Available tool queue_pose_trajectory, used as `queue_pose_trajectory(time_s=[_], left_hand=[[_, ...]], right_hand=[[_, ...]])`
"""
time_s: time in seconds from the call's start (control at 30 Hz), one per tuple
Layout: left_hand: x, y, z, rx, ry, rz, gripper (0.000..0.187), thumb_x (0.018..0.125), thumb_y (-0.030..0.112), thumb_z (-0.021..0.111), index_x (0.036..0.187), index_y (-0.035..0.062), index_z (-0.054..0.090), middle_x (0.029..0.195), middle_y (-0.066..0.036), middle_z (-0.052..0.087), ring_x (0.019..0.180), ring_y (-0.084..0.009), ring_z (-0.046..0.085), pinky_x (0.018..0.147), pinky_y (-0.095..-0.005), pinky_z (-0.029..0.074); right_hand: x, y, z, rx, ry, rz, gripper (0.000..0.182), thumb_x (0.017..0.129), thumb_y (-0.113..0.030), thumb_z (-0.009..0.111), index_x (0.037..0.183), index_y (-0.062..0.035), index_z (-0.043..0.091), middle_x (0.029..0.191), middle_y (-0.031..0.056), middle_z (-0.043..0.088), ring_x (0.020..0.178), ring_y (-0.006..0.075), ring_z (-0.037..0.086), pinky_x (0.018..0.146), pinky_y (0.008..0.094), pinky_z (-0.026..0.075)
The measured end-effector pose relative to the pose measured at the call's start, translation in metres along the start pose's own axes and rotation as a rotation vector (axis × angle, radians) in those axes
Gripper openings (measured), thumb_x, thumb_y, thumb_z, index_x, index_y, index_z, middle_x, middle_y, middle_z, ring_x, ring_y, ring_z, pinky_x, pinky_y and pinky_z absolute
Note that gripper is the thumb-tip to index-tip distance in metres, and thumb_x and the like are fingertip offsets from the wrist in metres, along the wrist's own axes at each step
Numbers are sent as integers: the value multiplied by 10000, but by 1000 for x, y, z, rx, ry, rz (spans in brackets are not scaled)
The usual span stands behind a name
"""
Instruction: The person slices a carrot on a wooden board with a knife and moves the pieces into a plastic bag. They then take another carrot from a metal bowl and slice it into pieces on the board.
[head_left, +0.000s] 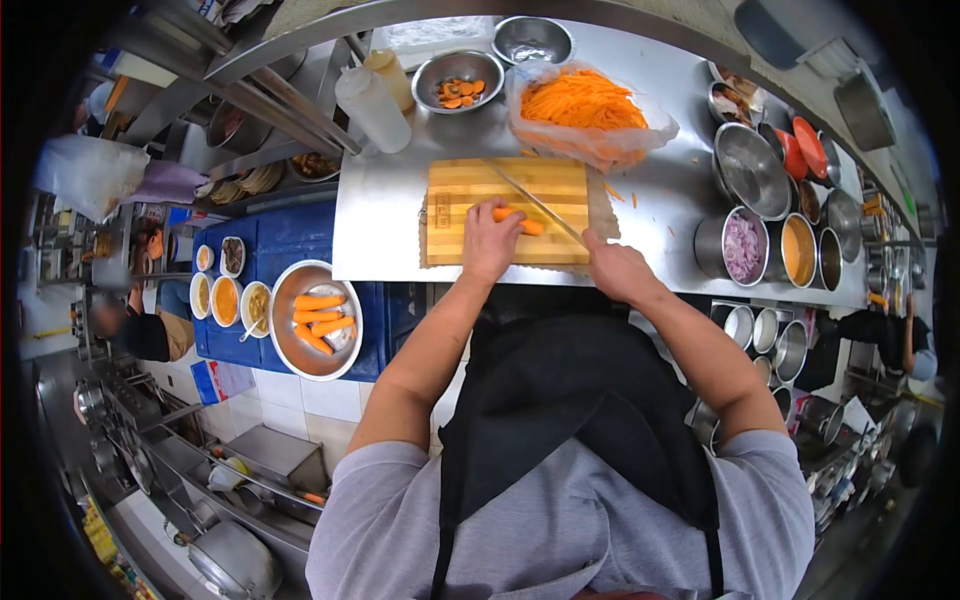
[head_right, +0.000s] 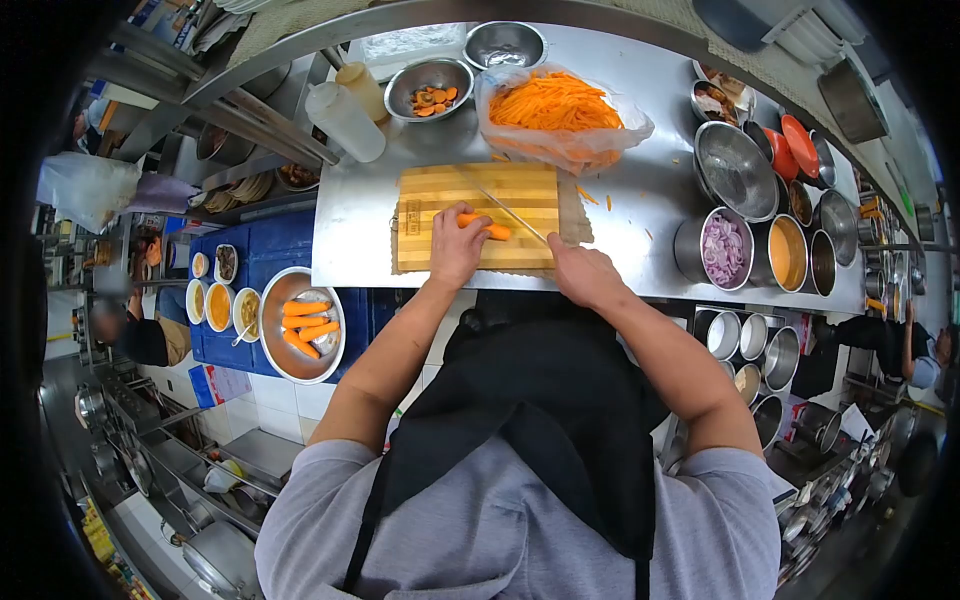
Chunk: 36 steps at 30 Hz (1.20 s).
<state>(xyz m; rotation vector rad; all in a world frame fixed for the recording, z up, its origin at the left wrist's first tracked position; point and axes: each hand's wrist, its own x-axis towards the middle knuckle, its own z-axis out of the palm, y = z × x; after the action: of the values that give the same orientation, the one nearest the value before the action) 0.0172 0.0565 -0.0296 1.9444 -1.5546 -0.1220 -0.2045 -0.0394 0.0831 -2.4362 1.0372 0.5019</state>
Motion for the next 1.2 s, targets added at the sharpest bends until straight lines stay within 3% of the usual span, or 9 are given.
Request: queue_pose_trajectory(time_s=[0.63, 0.9, 0.97, 1.2], left_hand=[[1, 7, 6, -73, 3, -47, 272, 869, 63, 698, 1107, 188, 738, 1265, -155, 506, 1217, -393, 419, 1068, -477, 385], [0, 9, 7, -23, 32, -33, 278, 840, 52, 718, 1082, 185, 748, 1253, -132, 530, 1184, -385, 442, 1057, -461, 404], [2, 5, 9, -59, -2, -51, 286, 877, 65, 692, 1130, 193, 728, 1265, -157, 492, 1219, -401, 408, 1065, -480, 389], [0, 6, 9, -68, 34, -38, 281, 858, 65, 712, 1109, 188, 737, 1254, -148, 498, 1207, -390, 419, 1061, -475, 395]], right_hand=[[-45, 13, 17, -8, 27, -48, 316, 911, -32, 510, 1219, -38, 437, 810, 235, 707, 789, 452, 699, 704, 568, 540], [-17, 11, 42, 42, 17, -35, 287, 924, -43, 505, 1204, -41, 442, 828, 241, 707, 791, 448, 702, 702, 567, 541], [-9, 15, 43, 55, 40, -46, 280, 928, -46, 503, 1202, -42, 445, 831, 244, 707, 794, 451, 701, 701, 570, 539], [-33, 13, 36, 76, 27, -28, 236, 930, -42, 500, 1159, -44, 446, 817, 254, 699, 792, 476, 689, 701, 580, 535]])
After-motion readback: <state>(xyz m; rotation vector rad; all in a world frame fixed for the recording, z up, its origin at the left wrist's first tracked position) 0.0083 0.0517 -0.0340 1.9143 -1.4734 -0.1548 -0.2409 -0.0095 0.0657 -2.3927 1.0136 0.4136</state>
